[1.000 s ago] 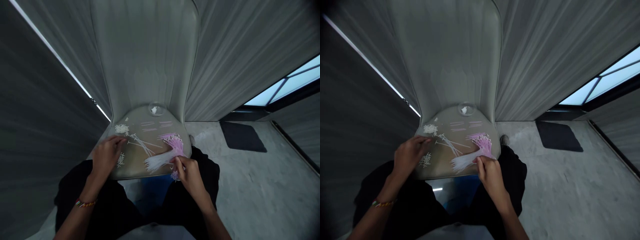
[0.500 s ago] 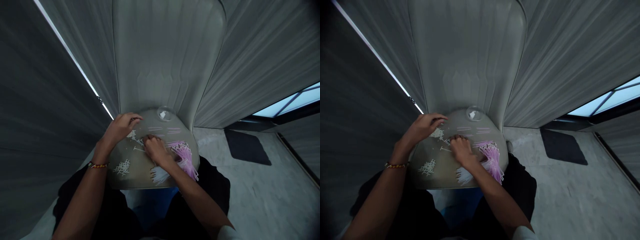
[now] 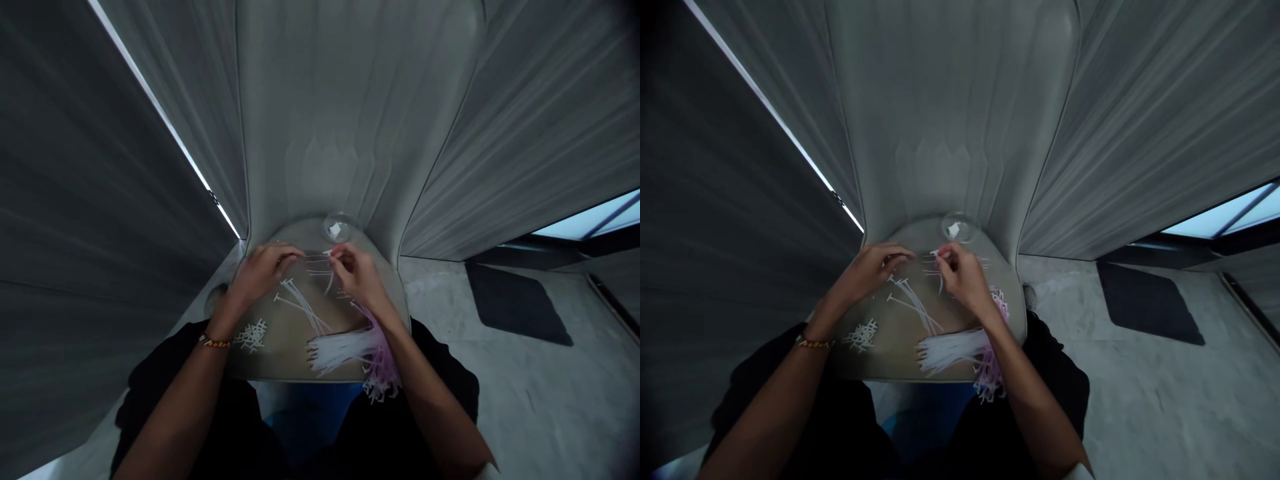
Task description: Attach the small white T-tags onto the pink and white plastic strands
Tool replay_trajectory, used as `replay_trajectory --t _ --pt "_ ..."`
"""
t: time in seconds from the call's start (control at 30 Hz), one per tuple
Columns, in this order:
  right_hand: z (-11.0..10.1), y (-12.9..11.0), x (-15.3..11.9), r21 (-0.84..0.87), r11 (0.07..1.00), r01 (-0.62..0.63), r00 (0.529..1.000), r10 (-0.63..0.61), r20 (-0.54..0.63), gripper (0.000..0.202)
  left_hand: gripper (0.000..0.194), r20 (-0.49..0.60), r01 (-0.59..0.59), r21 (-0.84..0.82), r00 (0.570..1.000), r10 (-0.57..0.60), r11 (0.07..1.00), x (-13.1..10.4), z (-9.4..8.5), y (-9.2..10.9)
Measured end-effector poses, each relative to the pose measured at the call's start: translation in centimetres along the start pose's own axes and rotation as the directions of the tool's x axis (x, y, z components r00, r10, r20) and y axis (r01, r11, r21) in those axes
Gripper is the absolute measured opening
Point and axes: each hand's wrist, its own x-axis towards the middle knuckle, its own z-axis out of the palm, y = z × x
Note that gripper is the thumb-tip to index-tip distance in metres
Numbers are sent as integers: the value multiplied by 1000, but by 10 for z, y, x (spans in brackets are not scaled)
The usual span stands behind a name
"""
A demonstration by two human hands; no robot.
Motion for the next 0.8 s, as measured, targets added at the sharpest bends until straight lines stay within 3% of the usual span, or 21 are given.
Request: replay_trajectory --t 0.13,0.33,0.6,0.8 --pt "-28 -7 24 131 991 24 1000 -22 -22 26 25 127 -79 12 989 77 997 28 4 4" --pt "-58 -15 44 141 986 92 995 -84 -62 16 22 147 -163 109 978 146 981 74 1 -14" --pt "-79 -20 52 193 972 137 986 -114 -126 13 19 283 -136 167 955 85 977 67 24 -32" --pt "-92 -27 45 156 978 140 973 -107 -204 10 20 252 -65 240 968 2 969 58 6 -43"
